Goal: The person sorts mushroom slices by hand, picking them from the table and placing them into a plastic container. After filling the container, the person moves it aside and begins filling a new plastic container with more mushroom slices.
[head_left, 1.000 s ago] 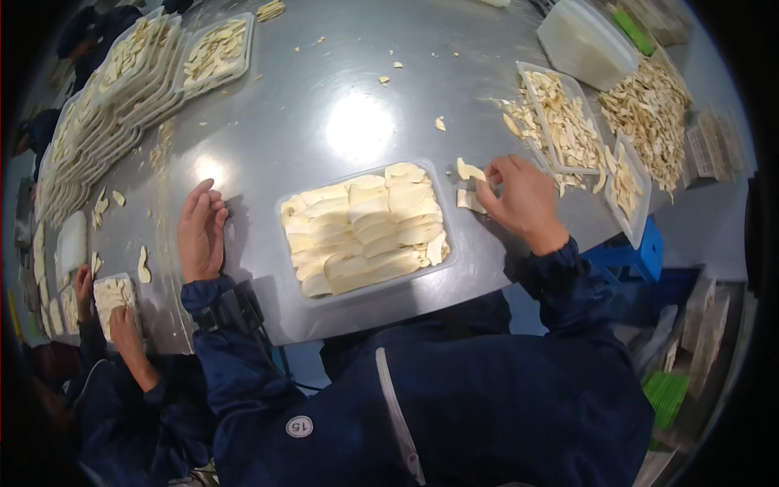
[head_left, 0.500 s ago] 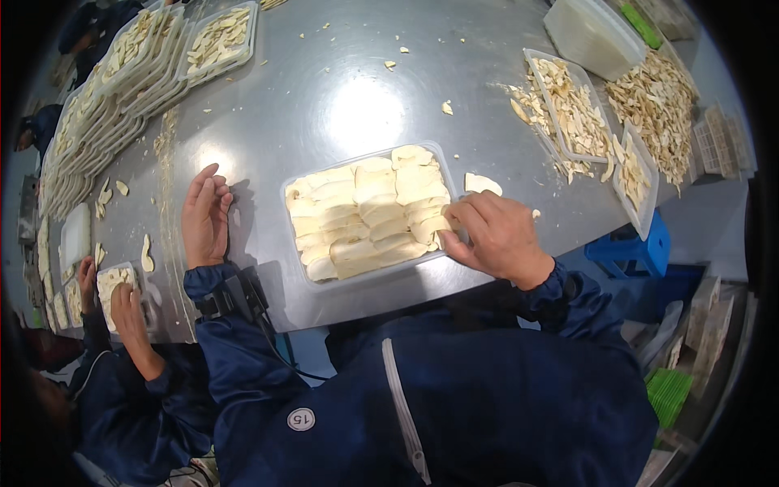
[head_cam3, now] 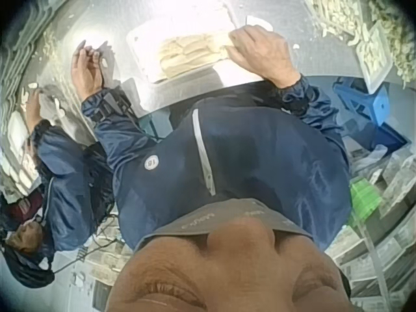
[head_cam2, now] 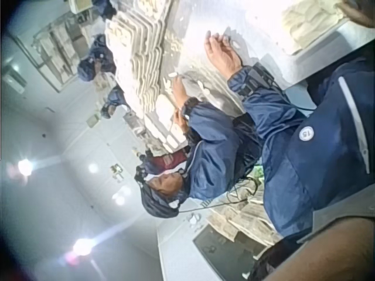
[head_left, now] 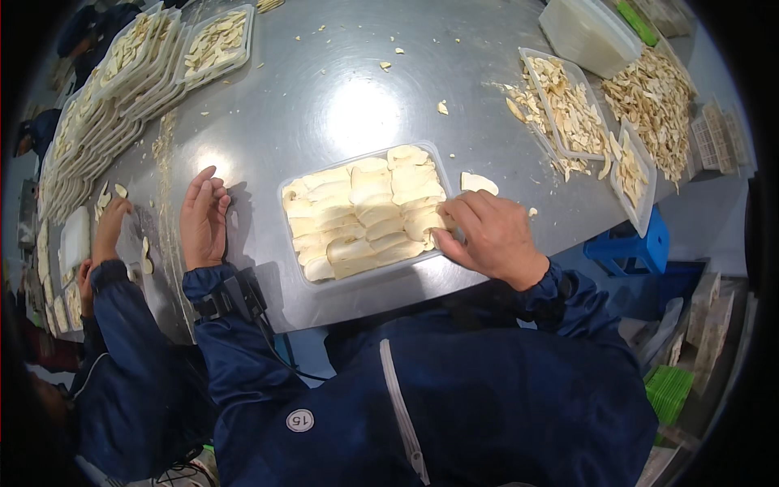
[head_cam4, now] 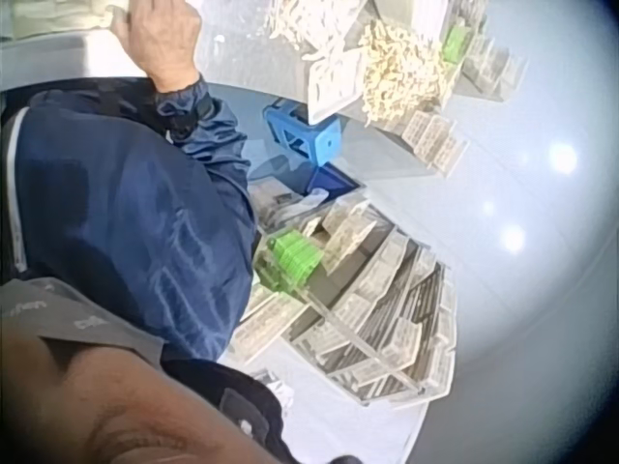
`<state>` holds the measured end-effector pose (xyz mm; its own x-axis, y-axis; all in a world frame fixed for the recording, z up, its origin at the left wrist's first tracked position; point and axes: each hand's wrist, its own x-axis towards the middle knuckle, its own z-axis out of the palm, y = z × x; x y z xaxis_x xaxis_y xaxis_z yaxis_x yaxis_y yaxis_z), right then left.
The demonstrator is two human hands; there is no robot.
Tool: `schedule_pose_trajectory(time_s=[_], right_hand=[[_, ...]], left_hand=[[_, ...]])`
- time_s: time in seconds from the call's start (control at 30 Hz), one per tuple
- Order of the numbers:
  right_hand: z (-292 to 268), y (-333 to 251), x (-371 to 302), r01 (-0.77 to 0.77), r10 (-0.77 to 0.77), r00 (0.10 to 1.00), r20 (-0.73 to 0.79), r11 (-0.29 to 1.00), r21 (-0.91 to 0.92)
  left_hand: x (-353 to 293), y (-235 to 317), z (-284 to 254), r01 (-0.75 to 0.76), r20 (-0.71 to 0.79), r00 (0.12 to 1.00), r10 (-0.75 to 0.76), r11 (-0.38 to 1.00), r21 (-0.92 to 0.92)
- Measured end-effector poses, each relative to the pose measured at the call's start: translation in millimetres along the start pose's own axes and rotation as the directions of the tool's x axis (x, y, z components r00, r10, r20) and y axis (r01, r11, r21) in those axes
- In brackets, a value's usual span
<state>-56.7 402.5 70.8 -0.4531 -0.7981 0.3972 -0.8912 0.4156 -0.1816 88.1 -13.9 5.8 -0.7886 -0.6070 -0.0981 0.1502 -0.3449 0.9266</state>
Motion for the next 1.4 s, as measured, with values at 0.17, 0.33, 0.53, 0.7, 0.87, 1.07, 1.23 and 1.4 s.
schedule_pose_trajectory(time_s=[0.17,0.33,0.53,0.7,0.87,1.07,1.23,1.4], right_hand=[[-17.1,24.6,-5.5,-0.225,0.235,0.968,-0.09,0.968,0.111],[-22.0,50.6,-18.6,-0.435,0.439,0.897,0.055,0.898,-0.065],[-8.6,48.5,-14.6,-0.419,0.425,0.896,0.129,0.905,-0.073],[-6.2,52.3,-13.6,-0.34,0.361,0.923,0.131,0.927,-0.158],[-8.0,53.2,-14.9,-0.297,0.308,0.946,0.103,0.949,-0.106],[-21.5,26.6,-5.1,-0.016,0.016,1.0,0.011,1.0,0.027],[-12.4,13.2,-3.7,0.186,-0.189,0.981,0.037,0.98,0.07],[-9.0,14.0,-1.6,0.224,-0.228,0.971,0.074,0.973,0.059]], left_hand=[[-0.4,-2.0,-6.4,0.005,-0.002,1.0,-0.005,0.999,0.036],[-1.5,0.2,-3.3,0.007,-0.007,1.0,-0.006,0.998,0.056],[0.7,-2.2,-6.1,-0.003,0.006,1.0,0.003,0.999,0.033],[-0.7,-1.5,-5.4,-0.003,-0.005,1.0,0.003,1.0,0.025],[0.4,-0.5,-3.1,0.005,-0.002,1.0,-0.004,0.999,0.036],[0.0,-0.8,-6.8,0.005,0.006,1.0,-0.005,1.0,0.025],[1.2,-1.3,-5.0,-0.002,0.019,1.0,0.002,1.0,0.024],[0.0,0.2,-3.5,-0.005,0.006,1.0,0.005,1.0,0.026]])
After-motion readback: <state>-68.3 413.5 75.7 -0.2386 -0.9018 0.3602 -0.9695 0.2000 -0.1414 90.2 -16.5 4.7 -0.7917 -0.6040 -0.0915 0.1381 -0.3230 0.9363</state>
